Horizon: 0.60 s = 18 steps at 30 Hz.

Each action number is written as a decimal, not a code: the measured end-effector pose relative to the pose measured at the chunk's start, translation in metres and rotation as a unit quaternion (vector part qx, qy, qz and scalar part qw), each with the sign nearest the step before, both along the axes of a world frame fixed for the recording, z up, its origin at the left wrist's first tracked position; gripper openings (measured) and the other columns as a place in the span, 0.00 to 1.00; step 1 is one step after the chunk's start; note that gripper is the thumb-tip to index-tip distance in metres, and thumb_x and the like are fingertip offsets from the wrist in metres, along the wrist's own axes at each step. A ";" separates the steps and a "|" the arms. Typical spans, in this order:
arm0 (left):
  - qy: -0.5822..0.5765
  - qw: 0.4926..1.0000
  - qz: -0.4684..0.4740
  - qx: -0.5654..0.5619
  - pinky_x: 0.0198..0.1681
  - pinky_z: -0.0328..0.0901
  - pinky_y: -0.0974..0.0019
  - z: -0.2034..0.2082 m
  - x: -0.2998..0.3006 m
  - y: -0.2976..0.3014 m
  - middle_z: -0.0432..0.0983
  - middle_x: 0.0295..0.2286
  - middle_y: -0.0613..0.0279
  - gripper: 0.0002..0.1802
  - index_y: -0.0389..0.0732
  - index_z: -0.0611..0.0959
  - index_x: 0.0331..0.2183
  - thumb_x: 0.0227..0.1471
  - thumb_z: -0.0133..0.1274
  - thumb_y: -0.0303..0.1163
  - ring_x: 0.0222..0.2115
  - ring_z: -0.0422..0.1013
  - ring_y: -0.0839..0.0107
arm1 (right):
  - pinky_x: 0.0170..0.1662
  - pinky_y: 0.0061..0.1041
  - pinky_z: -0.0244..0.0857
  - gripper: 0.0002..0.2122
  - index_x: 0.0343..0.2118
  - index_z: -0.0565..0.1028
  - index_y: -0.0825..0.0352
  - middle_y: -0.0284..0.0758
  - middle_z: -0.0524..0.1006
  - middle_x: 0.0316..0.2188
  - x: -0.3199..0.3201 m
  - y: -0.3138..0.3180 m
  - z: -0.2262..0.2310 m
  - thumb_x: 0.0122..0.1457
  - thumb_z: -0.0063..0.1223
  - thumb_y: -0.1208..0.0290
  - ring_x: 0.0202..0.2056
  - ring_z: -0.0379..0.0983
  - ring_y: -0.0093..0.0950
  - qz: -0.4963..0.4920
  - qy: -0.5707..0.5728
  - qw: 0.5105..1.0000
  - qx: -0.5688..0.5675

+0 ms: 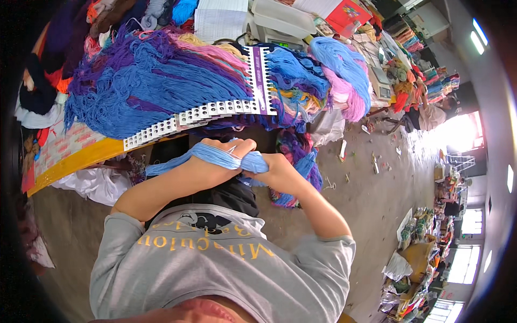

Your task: Sorting, measuring, and cutting bundles of colored yarn at a textile production station.

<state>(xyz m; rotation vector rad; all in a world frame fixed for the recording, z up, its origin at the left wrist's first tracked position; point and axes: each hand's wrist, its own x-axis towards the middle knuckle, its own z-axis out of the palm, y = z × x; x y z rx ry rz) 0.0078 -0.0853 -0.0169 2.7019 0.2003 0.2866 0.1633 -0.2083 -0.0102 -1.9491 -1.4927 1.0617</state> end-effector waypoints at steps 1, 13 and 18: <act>-0.011 1.000 0.007 -0.023 0.22 0.66 0.56 0.000 0.001 0.001 0.76 0.34 0.57 0.24 0.43 0.68 0.44 0.43 0.53 0.32 0.21 0.74 0.57 | 0.37 0.27 0.65 0.10 0.35 0.74 0.70 0.38 0.77 0.27 0.003 0.000 -0.001 0.49 0.55 0.75 0.31 0.74 0.24 -0.012 0.137 0.990 -0.011; -0.176 0.881 0.165 -0.406 0.33 0.60 0.78 -0.005 -0.133 0.099 0.73 0.28 0.67 0.27 0.40 0.70 0.49 0.57 0.39 0.50 0.29 0.67 0.80 | 0.25 0.17 0.65 0.13 0.34 0.74 0.69 0.29 0.74 0.21 0.091 -0.049 0.144 0.46 0.62 0.73 0.21 0.69 0.16 -0.300 -0.017 0.919 0.256; -0.507 0.419 0.499 -0.564 0.09 0.42 0.84 0.012 -0.316 0.139 0.68 0.23 0.72 0.21 0.40 0.67 0.52 0.59 0.42 0.38 0.07 0.47 0.90 | 0.25 0.20 0.61 0.13 0.30 0.75 0.67 0.30 0.73 0.19 0.260 0.005 0.211 0.54 0.54 0.60 0.21 0.68 0.19 -0.345 -0.383 0.807 0.288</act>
